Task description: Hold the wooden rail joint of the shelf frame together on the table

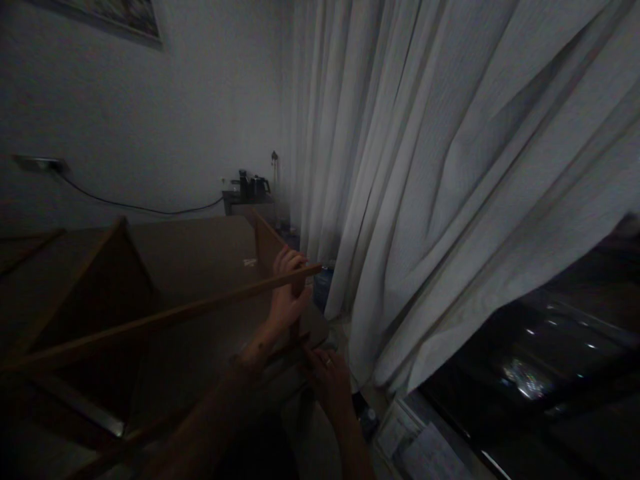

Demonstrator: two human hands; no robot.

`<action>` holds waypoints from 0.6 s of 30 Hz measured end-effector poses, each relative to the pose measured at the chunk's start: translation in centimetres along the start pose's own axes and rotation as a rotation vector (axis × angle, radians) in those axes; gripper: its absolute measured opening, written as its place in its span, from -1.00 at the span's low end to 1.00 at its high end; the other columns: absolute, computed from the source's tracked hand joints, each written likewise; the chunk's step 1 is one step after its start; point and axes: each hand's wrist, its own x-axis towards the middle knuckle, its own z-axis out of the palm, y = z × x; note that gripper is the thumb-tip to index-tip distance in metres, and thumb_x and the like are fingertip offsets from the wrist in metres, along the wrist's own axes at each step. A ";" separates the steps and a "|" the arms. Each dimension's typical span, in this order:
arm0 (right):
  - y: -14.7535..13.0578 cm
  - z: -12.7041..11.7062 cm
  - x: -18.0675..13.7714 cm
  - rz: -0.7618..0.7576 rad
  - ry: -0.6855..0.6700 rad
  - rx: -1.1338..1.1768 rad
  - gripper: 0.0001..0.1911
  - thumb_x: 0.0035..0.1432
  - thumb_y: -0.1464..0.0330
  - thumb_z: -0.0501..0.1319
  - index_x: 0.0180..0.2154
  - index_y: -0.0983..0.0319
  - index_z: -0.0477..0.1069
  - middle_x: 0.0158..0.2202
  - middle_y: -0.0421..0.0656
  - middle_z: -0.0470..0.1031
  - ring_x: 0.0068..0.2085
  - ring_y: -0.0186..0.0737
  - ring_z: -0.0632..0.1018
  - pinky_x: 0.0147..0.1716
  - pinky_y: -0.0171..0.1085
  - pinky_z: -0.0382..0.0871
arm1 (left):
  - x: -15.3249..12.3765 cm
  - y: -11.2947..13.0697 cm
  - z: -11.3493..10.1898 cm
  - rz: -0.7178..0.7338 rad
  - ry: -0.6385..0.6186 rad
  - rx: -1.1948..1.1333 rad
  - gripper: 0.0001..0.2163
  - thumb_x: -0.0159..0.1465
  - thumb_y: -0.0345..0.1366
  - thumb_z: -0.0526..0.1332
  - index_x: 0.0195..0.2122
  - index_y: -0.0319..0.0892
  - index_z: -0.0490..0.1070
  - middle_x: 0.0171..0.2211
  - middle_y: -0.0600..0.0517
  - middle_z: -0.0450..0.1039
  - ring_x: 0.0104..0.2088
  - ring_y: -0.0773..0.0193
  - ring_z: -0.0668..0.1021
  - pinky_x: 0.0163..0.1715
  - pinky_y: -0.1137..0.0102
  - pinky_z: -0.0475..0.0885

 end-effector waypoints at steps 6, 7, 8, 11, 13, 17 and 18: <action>0.9 0.8 -0.5 -0.052 0.047 -0.063 -0.61 0.42 0.34 0.11 0.22 -0.01 0.38 -0.14 -0.15 0.63 -0.23 -0.20 0.59 -0.17 -0.22 0.49 | -0.1 0.1 0.0 -0.009 0.001 0.013 -0.60 0.19 -0.38 0.16 0.07 -0.05 0.22 0.11 -0.07 0.32 0.35 -0.05 0.18 0.31 -0.05 0.15; 0.9 0.9 -0.6 -0.057 0.063 -0.071 -0.61 0.41 0.35 0.12 0.21 -0.02 0.38 -0.16 -0.16 0.63 -0.25 -0.20 0.58 -0.17 -0.22 0.48 | -0.1 0.1 0.0 -0.009 0.003 0.007 -0.60 0.19 -0.38 0.16 0.07 -0.05 0.22 0.11 -0.07 0.32 0.35 -0.06 0.18 0.31 -0.05 0.15; 1.0 1.1 -0.6 -0.060 0.082 -0.079 -0.61 0.41 0.35 0.13 0.20 -0.03 0.39 -0.17 -0.16 0.64 -0.26 -0.21 0.58 -0.17 -0.22 0.47 | -0.1 0.1 0.0 -0.007 0.006 0.001 -0.60 0.20 -0.37 0.16 0.08 -0.05 0.23 0.11 -0.07 0.32 0.35 -0.06 0.18 0.31 -0.05 0.15; 0.9 1.4 -0.7 -0.066 0.142 -0.093 -0.65 0.40 0.32 0.15 0.16 -0.03 0.44 -0.27 -0.16 0.64 -0.30 -0.21 0.57 -0.20 -0.23 0.45 | -0.1 0.0 0.0 0.016 0.021 -0.018 -0.64 0.23 -0.32 0.16 0.07 -0.05 0.23 0.10 -0.07 0.33 0.34 -0.05 0.18 0.31 -0.04 0.15; 0.8 1.6 -0.7 -0.066 0.169 -0.093 -0.67 0.40 0.28 0.15 0.15 -0.01 0.46 -0.32 -0.16 0.63 -0.31 -0.21 0.57 -0.21 -0.23 0.44 | 0.0 -0.1 0.0 0.026 0.021 -0.024 -0.64 0.25 -0.29 0.16 0.08 -0.05 0.23 0.10 -0.08 0.33 0.34 -0.05 0.18 0.31 -0.04 0.15; 0.2 2.1 -0.6 -0.030 0.206 -0.087 -0.69 0.42 0.25 0.13 0.11 0.04 0.50 -0.34 -0.15 0.63 -0.35 -0.23 0.57 -0.24 -0.25 0.43 | 0.0 -0.1 0.0 0.006 0.010 -0.018 -0.63 0.24 -0.29 0.16 0.08 -0.05 0.23 0.11 -0.08 0.33 0.34 -0.05 0.18 0.31 -0.04 0.14; 0.1 2.2 -0.5 -0.017 0.212 -0.085 -0.70 0.42 0.25 0.13 0.10 0.05 0.51 -0.35 -0.16 0.63 -0.36 -0.23 0.57 -0.25 -0.25 0.43 | 0.0 -0.1 0.0 0.004 0.009 -0.019 -0.63 0.24 -0.29 0.17 0.08 -0.05 0.23 0.11 -0.08 0.33 0.34 -0.05 0.18 0.31 -0.04 0.14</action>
